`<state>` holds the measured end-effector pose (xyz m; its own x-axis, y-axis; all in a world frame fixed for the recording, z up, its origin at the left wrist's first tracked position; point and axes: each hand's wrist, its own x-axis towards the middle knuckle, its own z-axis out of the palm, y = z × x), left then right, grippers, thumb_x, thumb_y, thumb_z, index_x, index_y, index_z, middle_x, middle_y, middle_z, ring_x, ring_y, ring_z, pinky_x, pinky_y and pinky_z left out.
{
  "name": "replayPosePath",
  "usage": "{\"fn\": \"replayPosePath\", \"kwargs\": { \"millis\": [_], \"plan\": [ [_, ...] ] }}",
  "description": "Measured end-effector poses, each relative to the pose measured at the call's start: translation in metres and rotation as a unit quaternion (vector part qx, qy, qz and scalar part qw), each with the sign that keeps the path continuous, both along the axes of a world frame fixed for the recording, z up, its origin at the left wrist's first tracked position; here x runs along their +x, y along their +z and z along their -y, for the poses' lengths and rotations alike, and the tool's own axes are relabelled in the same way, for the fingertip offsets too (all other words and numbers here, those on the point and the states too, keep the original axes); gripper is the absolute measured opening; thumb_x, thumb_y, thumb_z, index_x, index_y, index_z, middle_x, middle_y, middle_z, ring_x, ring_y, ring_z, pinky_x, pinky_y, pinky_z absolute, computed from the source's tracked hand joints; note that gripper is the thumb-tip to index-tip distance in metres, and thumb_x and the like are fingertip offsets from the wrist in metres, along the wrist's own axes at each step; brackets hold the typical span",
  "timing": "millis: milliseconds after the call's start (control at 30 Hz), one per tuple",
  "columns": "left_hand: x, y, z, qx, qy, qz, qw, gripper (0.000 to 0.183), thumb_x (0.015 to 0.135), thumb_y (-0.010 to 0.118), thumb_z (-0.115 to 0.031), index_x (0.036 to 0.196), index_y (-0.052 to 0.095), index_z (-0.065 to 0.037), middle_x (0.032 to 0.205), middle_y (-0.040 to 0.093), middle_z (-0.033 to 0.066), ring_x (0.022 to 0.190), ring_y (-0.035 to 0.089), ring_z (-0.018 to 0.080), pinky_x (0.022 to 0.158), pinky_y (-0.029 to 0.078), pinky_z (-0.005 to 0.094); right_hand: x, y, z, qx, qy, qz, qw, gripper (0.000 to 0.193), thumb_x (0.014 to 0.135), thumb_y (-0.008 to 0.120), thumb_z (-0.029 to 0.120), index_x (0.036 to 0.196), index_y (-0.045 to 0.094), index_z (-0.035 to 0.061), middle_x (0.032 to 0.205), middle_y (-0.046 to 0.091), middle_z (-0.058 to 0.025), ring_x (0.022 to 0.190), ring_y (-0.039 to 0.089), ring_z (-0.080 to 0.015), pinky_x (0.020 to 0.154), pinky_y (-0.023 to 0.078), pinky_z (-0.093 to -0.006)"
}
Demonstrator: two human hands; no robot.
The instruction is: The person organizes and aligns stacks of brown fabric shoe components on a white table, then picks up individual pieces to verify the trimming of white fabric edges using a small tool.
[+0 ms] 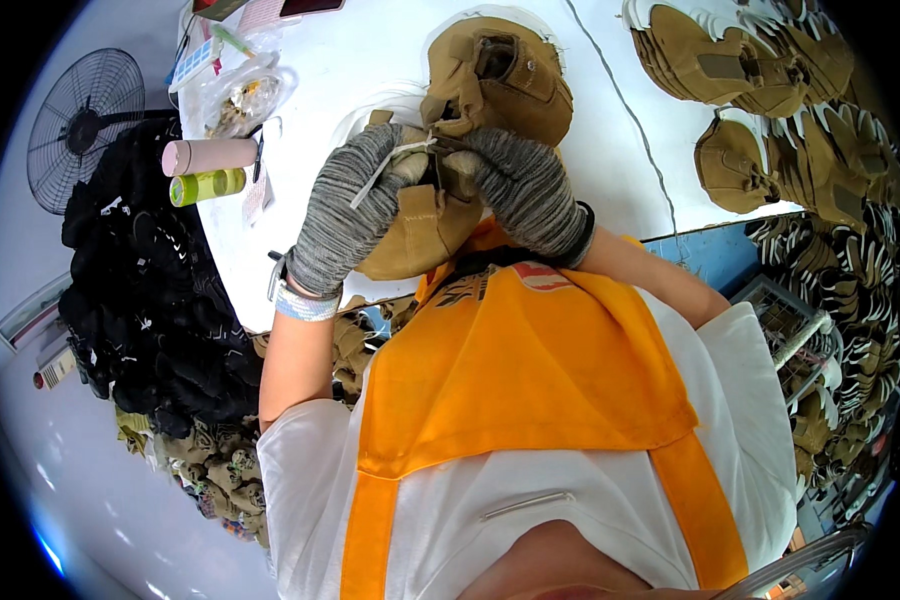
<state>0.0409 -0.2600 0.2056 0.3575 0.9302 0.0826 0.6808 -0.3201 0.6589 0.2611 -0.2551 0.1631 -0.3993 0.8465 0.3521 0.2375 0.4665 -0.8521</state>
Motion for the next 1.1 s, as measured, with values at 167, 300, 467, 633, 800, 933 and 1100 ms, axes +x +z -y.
{"fn": "replayPosePath", "kwargs": {
  "millis": [167,300,467,633,800,933,1100],
  "plan": [
    [0.009,0.0,0.009,-0.003,0.088,0.038,0.995,0.028,0.079,0.06,0.0,0.107,0.062,0.002,0.096,0.065,0.018,0.087,0.063,0.0325,0.081,0.051,0.0355,0.001,0.012,0.004,-0.22,0.042,-0.038,0.974,0.032,0.086,0.061,0.014,0.117,0.059,0.0081,0.11,0.057,-0.0115,0.092,0.06,-0.0294,0.077,0.051,-0.0362],
    [0.023,0.009,0.014,0.009,0.14,0.028,0.99,0.026,0.078,0.059,0.002,0.103,0.065,0.002,0.094,0.066,0.0175,0.087,0.064,0.0306,0.079,0.051,0.0342,0.002,0.013,0.002,-0.216,0.054,-0.007,0.975,0.031,0.086,0.062,0.014,0.116,0.059,0.0079,0.108,0.058,-0.0109,0.091,0.06,-0.0286,0.077,0.051,-0.035],
    [0.024,0.001,0.011,-0.05,0.158,0.085,0.983,0.024,0.08,0.06,0.0,0.102,0.067,-0.002,0.092,0.067,0.0163,0.085,0.064,0.0291,0.078,0.051,0.0336,-0.002,0.008,0.005,-0.186,0.017,-0.032,0.982,0.026,0.088,0.061,0.018,0.112,0.062,0.0076,0.101,0.064,-0.0104,0.086,0.063,-0.025,0.075,0.052,-0.0336],
    [0.024,0.004,0.007,-0.076,0.144,0.113,0.98,0.02,0.083,0.063,-0.006,0.102,0.068,-0.003,0.094,0.067,0.0154,0.086,0.064,0.0279,0.078,0.051,0.0334,0.0,0.003,0.001,0.046,-0.019,0.064,0.997,0.027,0.085,0.063,0.022,0.109,0.063,0.008,0.098,0.065,-0.0104,0.086,0.065,-0.0255,0.074,0.053,-0.0357],
    [0.019,-0.003,0.003,-0.054,0.119,0.112,0.985,0.019,0.085,0.065,-0.012,0.102,0.068,-0.003,0.094,0.067,0.0151,0.086,0.064,0.0278,0.077,0.05,0.0339,0.007,0.003,-0.007,0.112,0.027,0.157,0.981,0.053,0.065,0.079,0.029,0.112,0.061,0.0105,0.098,0.063,-0.0099,0.087,0.064,-0.0274,0.073,0.053,-0.0383],
    [0.022,0.003,0.001,-0.083,0.121,0.121,0.982,0.019,0.085,0.064,-0.011,0.102,0.068,-0.003,0.095,0.067,0.0152,0.087,0.063,0.0282,0.078,0.049,0.0343,0.01,0.009,-0.013,0.154,0.047,0.212,0.964,0.078,0.047,0.087,0.034,0.117,0.057,0.0124,0.101,0.061,-0.0092,0.088,0.063,-0.0288,0.074,0.053,-0.0396],
    [0.018,-0.002,-0.001,-0.085,0.123,0.102,0.984,0.018,0.086,0.062,-0.009,0.102,0.067,-0.003,0.096,0.066,0.0149,0.088,0.063,0.0277,0.079,0.049,0.034,0.013,0.011,-0.019,0.171,0.057,0.25,0.951,0.063,0.057,0.079,0.029,0.114,0.058,0.0113,0.101,0.062,-0.0101,0.085,0.064,-0.0289,0.071,0.053,-0.0393]
  ]
}}
